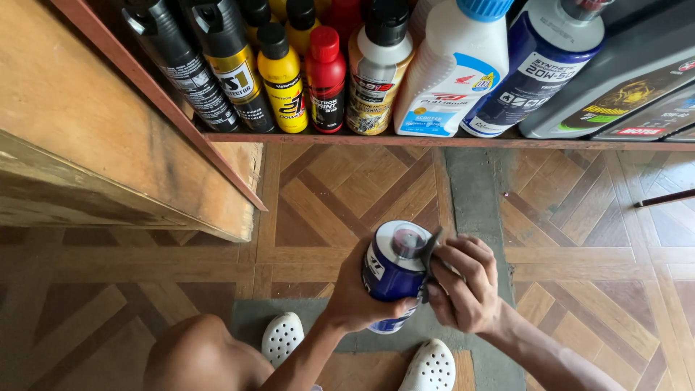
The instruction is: Wiping down various motorcycle oil and additive containers on a shelf with a rag.
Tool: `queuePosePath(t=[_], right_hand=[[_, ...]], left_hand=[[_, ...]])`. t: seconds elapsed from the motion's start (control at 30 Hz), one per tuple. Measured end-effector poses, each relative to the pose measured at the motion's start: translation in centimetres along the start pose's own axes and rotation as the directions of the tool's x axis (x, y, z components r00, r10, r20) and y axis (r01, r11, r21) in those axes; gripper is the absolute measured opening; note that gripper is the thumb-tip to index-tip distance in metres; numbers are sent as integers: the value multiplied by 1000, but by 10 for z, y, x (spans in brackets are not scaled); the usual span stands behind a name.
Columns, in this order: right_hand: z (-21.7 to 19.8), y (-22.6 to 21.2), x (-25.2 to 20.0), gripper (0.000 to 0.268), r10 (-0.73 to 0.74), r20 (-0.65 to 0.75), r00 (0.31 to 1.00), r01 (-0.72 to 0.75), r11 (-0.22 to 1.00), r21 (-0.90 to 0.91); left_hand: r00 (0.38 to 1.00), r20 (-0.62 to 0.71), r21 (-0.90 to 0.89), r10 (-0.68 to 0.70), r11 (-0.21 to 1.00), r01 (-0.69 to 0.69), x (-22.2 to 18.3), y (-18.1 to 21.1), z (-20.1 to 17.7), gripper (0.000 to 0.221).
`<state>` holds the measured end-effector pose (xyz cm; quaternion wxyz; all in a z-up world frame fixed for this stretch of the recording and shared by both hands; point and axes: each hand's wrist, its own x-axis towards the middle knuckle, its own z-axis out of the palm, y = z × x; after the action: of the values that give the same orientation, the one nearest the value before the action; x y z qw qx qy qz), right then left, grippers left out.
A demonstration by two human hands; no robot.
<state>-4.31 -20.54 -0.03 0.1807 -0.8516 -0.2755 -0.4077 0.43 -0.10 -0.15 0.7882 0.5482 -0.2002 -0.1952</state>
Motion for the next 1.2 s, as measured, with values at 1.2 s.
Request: queuePosePath(t=[1.2], right_hand=[[30,23,77,34,-466,557,687,-724,-378,577]], left_hand=[[910,413,-287,-34,944,165,-31,-22,0,101]])
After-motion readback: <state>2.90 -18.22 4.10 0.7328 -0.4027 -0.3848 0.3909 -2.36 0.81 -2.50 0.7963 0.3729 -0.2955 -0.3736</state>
